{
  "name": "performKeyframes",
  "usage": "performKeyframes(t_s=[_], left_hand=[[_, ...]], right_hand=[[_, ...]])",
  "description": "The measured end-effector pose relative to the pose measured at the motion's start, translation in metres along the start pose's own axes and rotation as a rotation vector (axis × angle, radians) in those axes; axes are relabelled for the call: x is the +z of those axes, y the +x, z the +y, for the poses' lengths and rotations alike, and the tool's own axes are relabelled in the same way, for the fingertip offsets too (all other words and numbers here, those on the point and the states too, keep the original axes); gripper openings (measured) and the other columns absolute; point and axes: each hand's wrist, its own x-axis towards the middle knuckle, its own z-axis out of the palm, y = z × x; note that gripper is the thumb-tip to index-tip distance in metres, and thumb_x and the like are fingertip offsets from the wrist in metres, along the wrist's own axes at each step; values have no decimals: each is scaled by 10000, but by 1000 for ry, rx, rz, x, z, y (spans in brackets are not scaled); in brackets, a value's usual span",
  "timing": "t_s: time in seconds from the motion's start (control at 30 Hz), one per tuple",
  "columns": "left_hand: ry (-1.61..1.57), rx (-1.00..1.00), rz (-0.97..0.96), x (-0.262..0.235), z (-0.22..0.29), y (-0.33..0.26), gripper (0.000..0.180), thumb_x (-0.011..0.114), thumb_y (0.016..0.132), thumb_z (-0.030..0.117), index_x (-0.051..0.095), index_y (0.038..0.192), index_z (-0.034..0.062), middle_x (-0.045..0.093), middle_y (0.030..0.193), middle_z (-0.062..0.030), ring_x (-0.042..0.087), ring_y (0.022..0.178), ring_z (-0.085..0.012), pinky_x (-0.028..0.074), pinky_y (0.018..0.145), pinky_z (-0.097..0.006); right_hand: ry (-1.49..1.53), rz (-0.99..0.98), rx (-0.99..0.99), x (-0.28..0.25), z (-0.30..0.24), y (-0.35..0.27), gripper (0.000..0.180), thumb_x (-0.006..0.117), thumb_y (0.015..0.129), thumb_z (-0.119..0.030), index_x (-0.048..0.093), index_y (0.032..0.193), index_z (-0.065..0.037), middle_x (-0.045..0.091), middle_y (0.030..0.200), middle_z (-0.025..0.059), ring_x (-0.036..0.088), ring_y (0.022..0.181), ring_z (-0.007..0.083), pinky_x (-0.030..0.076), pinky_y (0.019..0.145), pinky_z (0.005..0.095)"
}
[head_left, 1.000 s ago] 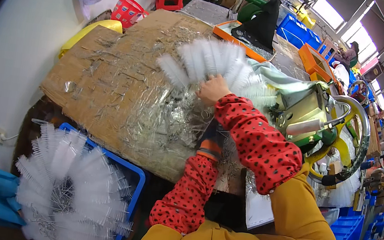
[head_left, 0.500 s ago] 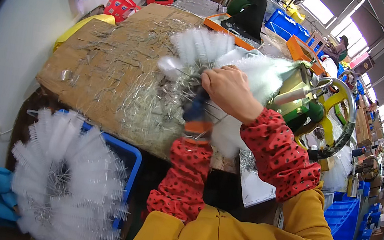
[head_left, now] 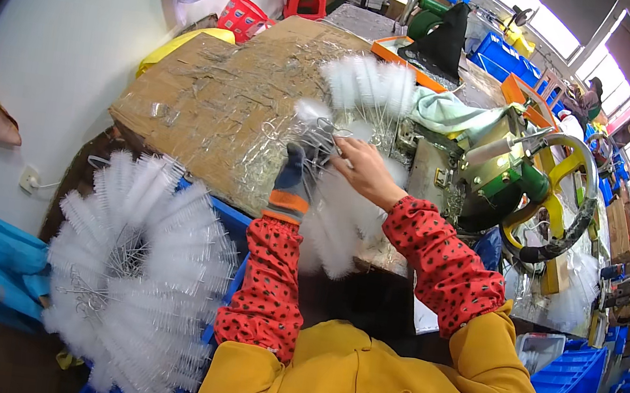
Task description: Using an industrial machine to secure or assemble white bristle brush heads with metal wire loops.
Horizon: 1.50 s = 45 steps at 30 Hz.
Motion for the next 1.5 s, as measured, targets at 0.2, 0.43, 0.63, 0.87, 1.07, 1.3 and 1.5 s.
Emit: performKeyframes(t_s=[0.2, 0.43, 0.63, 0.87, 1.07, 1.3, 1.5], left_hand=[[629, 396, 146, 23, -34, 11, 93, 636, 716, 101, 607, 758, 23, 594, 743, -23, 537, 639, -109, 448, 578, -255], [155, 181, 595, -8, 5, 20, 145, 573, 774, 157, 530, 723, 29, 461, 580, -19, 513, 488, -145, 472, 439, -287], [224, 95, 84, -7, 10, 10, 87, 531, 772, 121, 487, 703, 90, 427, 557, 25, 438, 485, -89, 405, 422, -266], [60, -82, -237, -38, 39, 18, 161, 532, 804, 192, 468, 700, 87, 393, 535, 10, 426, 511, -112, 394, 497, -275], [165, -231, -273, 17, 88, 43, 208, 512, 822, 254, 469, 719, 79, 433, 543, -24, 456, 545, -150, 414, 580, -284], [-133, -484, -299, 46, 88, 60, 292, 471, 822, 385, 506, 817, 96, 532, 647, -49, 512, 673, -192, 417, 723, -387], [43, -417, -445, 49, 42, 72, 720, 502, 677, 615, 480, 1062, 6, 535, 1029, -157, 515, 905, -278, 412, 798, -385]], right_hand=[[-268, -77, 100, -1, -18, -19, 221, 470, 754, -95, 519, 947, 1, 504, 1013, 151, 435, 971, 296, 340, 783, 398], [386, -14, 246, -43, -20, -25, 272, 465, 755, -2, 547, 1009, -55, 581, 952, 123, 552, 892, 237, 426, 781, 310], [-168, -50, -305, -37, 43, 26, 553, 487, 615, 35, 460, 1141, -134, 465, 1153, 101, 391, 1099, 284, 324, 930, 334], [271, -753, -67, -6, 29, 37, 364, 489, 689, -106, 547, 1048, -90, 560, 987, 141, 528, 892, 286, 400, 769, 379], [326, -164, -276, -2, 32, 24, 226, 522, 686, -100, 560, 895, -23, 493, 792, 118, 511, 754, 281, 401, 660, 356], [1004, 9, 166, 15, 29, 4, 150, 549, 731, -113, 546, 837, -6, 516, 728, 38, 465, 698, 109, 394, 635, 267], [1319, 29, 531, 22, 68, -6, 196, 562, 775, -173, 584, 877, -7, 595, 780, 39, 529, 742, 108, 431, 676, 262]])
